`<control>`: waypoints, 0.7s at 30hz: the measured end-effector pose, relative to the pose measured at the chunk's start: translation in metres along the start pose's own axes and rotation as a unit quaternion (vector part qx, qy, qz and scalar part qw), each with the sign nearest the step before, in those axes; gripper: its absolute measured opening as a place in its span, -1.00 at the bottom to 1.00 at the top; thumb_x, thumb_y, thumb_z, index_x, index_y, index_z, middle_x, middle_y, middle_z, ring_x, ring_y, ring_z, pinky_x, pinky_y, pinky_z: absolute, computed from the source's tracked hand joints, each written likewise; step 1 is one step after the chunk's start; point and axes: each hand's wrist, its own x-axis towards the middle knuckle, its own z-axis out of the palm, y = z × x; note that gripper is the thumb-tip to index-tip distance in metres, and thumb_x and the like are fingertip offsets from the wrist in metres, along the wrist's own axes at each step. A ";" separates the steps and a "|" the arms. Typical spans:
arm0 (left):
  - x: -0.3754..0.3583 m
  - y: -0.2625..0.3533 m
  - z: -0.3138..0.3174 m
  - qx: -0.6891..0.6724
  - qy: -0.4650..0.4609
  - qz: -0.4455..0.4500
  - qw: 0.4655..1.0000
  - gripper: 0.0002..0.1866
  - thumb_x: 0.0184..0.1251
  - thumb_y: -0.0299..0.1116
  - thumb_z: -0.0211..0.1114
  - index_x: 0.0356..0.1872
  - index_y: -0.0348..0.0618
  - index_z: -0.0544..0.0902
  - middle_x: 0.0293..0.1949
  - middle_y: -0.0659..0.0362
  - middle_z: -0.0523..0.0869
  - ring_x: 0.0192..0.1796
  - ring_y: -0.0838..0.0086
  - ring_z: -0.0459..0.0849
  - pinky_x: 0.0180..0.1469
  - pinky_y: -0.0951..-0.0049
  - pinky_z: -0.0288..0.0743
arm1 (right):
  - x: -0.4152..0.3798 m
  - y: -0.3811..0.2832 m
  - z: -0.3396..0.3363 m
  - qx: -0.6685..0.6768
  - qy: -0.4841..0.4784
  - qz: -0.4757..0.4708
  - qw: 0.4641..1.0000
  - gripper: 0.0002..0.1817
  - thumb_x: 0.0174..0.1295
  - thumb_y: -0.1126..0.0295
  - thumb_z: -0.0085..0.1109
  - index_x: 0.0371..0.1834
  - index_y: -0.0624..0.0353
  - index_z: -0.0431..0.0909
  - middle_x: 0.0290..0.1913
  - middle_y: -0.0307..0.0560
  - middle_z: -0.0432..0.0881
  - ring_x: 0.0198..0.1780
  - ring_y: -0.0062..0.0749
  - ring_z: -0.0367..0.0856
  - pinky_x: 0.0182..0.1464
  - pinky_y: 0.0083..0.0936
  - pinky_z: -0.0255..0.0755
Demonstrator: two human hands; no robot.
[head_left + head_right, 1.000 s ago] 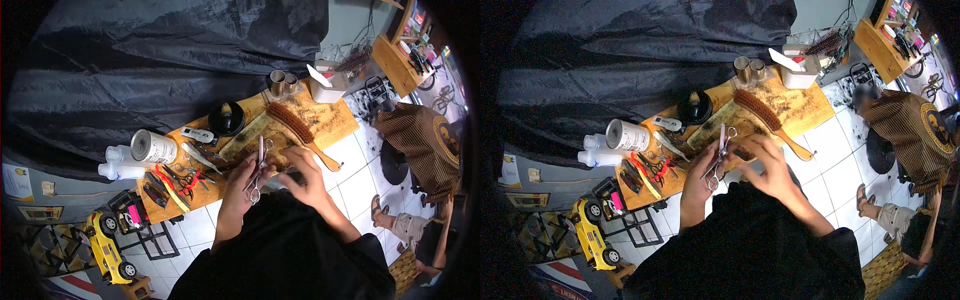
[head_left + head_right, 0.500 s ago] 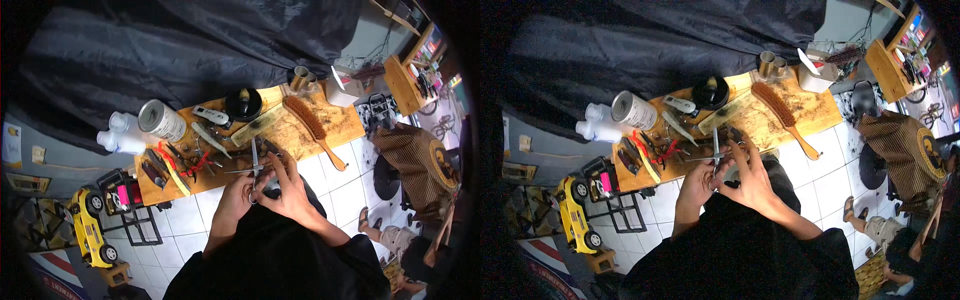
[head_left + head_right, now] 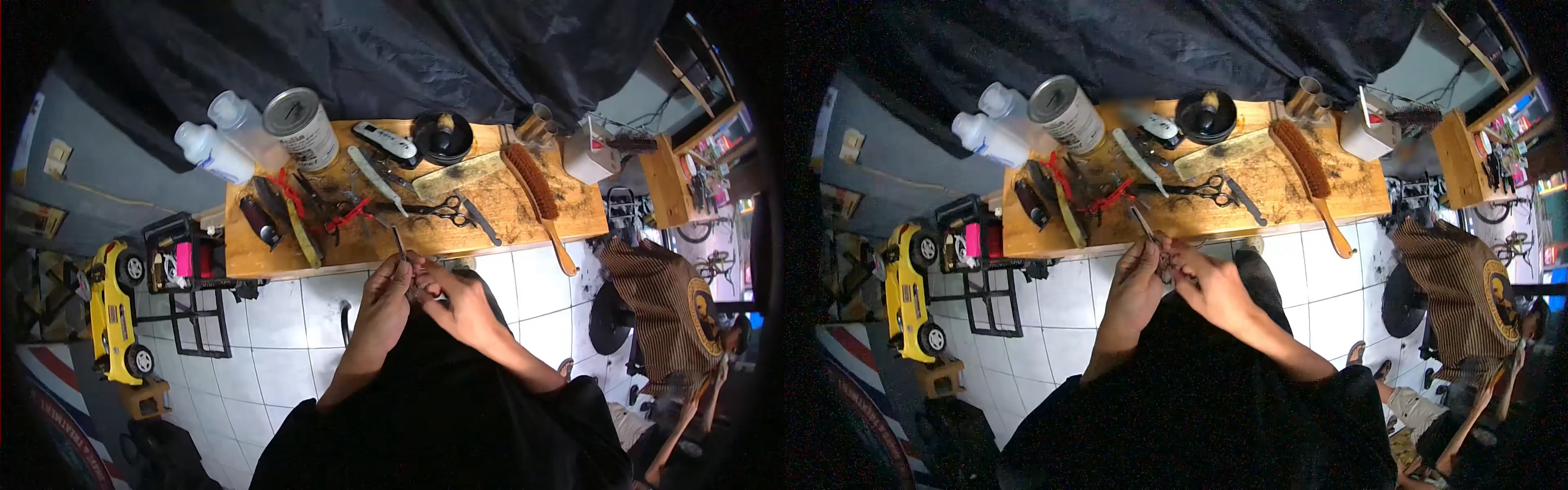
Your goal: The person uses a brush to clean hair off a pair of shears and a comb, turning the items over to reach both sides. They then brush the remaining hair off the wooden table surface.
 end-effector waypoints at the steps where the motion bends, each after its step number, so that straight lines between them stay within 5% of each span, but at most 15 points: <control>1: -0.001 0.003 -0.002 0.020 0.007 0.021 1.000 -0.76 0.50 -0.30 0.01 -0.07 -0.28 0.51 -0.24 0.27 0.55 -0.25 0.63 0.46 -0.17 0.60 0.37 | 0.005 0.001 0.000 0.034 0.011 -0.003 0.999 -0.59 0.12 0.52 0.19 0.08 0.29 0.43 -0.23 0.16 0.67 -0.31 -0.12 0.69 -0.23 -0.39 0.58; 5: -0.002 0.008 -0.010 -0.018 -0.036 0.088 0.995 -0.73 0.49 -0.27 0.03 -0.03 -0.27 0.52 -0.22 0.28 0.57 -0.22 0.61 0.50 -0.14 0.57 0.39 | 0.020 -0.012 0.001 0.011 -0.051 0.000 0.999 -0.57 0.05 0.54 0.24 0.06 0.28 0.48 -0.29 0.06 0.66 -0.31 -0.15 0.65 -0.24 -0.39 0.52; 8: -0.002 0.011 -0.020 -0.024 -0.043 0.051 0.997 -0.74 0.48 -0.40 0.04 0.07 -0.29 0.50 -0.08 0.23 0.59 -0.05 0.52 0.55 0.00 0.54 0.39 | 0.020 -0.011 0.009 -0.041 -0.030 -0.038 0.998 -0.60 -0.03 0.53 0.28 -0.04 0.27 0.56 -0.36 -0.03 0.63 -0.31 -0.18 0.59 -0.22 -0.36 0.45; 10: 0.000 0.020 -0.024 0.215 -0.025 0.117 0.969 -0.48 0.49 -0.13 -0.02 0.28 -0.31 0.34 0.21 0.06 0.47 0.27 0.35 0.42 0.24 0.43 0.28 | 0.022 -0.006 0.012 -0.054 0.009 -0.062 0.997 -0.64 -0.07 0.54 0.30 -0.11 0.25 0.60 -0.39 -0.06 0.61 -0.30 -0.16 0.55 -0.20 -0.32 0.41; 11: 0.001 0.028 -0.026 0.214 -0.021 0.118 0.969 -0.48 0.49 -0.13 -0.02 0.28 -0.31 0.34 0.21 0.06 0.47 0.27 0.35 0.42 0.24 0.43 0.28 | 0.024 -0.001 0.010 -0.138 0.059 -0.118 0.982 -0.64 -0.07 0.51 0.31 -0.11 0.20 0.63 -0.40 -0.13 0.58 -0.22 -0.22 0.50 -0.12 -0.32 0.32; 13: 0.001 0.043 -0.031 -0.159 -0.106 0.117 0.975 -0.13 0.36 0.28 -0.19 0.41 -0.31 0.11 0.43 -0.05 0.17 0.48 0.25 0.09 0.44 0.29 -0.03 | 0.023 0.000 0.006 -0.218 0.103 -0.168 0.956 -0.65 -0.08 0.49 0.32 -0.12 0.15 0.65 -0.41 -0.21 0.56 -0.15 -0.28 0.46 -0.04 -0.31 0.22; 16: 0.009 0.052 -0.035 -0.325 -0.088 0.106 0.936 0.10 0.15 0.54 -0.41 0.46 -0.28 -0.04 0.47 -0.06 0.05 0.52 0.23 -0.06 0.49 0.24 -0.25 | 0.023 -0.014 -0.004 -0.327 0.107 -0.182 0.921 -0.66 -0.15 0.34 0.40 -0.22 0.08 0.69 -0.29 -0.30 0.62 -0.06 -0.33 0.37 0.04 -0.32 0.01; 21: 0.011 0.048 -0.034 -0.277 -0.142 0.109 0.944 0.10 0.16 0.54 -0.42 0.45 -0.27 -0.03 0.48 -0.05 0.01 0.53 0.24 -0.10 0.49 0.20 -0.32 | 0.029 -0.029 -0.009 -0.345 0.114 -0.206 0.908 -0.62 -0.16 0.26 0.42 -0.19 0.08 0.69 -0.23 -0.32 0.64 -0.04 -0.29 0.37 0.04 -0.31 -0.02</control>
